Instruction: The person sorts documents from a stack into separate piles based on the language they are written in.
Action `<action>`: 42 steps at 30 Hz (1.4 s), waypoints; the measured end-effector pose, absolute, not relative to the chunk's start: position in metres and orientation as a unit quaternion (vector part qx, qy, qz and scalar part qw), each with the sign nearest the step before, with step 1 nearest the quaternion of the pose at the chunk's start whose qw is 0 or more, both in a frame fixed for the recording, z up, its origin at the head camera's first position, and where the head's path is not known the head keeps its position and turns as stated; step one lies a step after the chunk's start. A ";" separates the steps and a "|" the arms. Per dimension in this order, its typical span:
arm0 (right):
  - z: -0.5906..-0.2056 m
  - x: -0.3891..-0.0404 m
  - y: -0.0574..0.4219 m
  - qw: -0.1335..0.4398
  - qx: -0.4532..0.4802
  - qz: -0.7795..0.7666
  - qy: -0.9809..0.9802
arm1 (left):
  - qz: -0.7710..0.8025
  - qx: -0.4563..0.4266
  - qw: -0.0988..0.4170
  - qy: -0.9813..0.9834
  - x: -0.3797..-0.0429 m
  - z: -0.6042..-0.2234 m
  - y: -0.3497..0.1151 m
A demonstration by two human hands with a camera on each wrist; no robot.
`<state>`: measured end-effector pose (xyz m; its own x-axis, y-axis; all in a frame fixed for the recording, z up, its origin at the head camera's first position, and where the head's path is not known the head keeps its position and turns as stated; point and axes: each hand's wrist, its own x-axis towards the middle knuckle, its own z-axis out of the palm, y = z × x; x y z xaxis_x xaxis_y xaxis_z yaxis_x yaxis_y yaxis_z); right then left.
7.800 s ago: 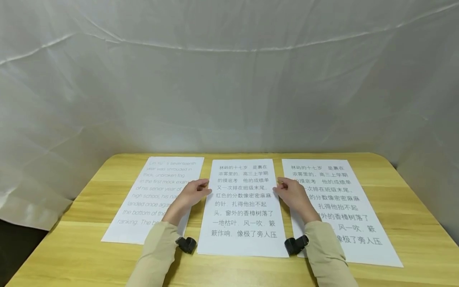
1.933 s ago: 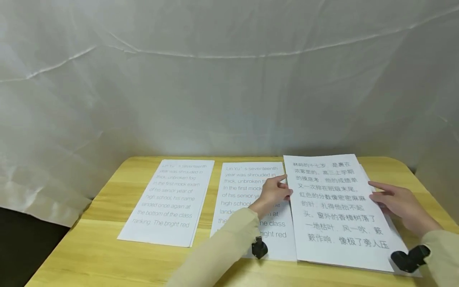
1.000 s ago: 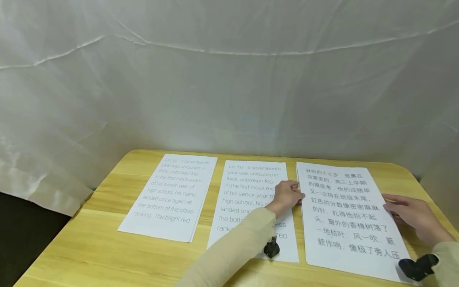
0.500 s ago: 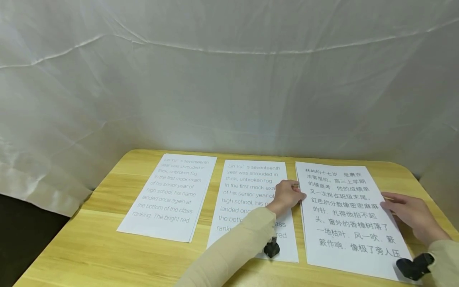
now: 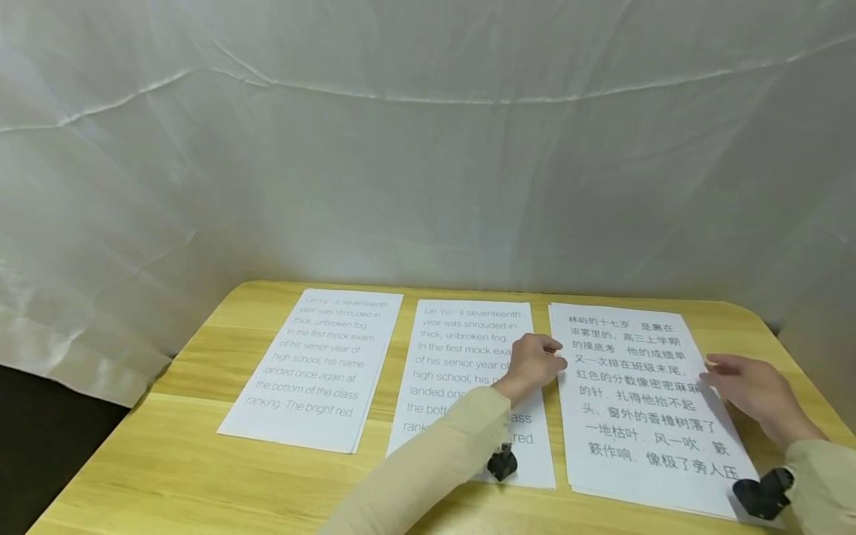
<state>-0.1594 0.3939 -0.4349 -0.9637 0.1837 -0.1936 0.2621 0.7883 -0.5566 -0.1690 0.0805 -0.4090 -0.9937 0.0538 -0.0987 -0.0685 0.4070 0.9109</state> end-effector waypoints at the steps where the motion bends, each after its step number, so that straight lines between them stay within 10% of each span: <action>1: -0.430 -0.158 0.389 0.063 0.110 -0.298 0.946 | 0.547 0.001 0.056 0.835 -0.169 -0.408 0.078; 42: -0.384 -0.155 0.197 0.047 -0.001 -0.444 0.895 | 0.592 -0.001 0.015 0.806 -0.164 -0.396 -0.078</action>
<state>-0.1550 0.1973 -0.3836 -0.9955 -0.0448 -0.0836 0.0396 0.6051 -0.7951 -0.1641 -0.0775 -0.3956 -0.9995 0.0157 -0.0260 -0.0201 0.2998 0.9538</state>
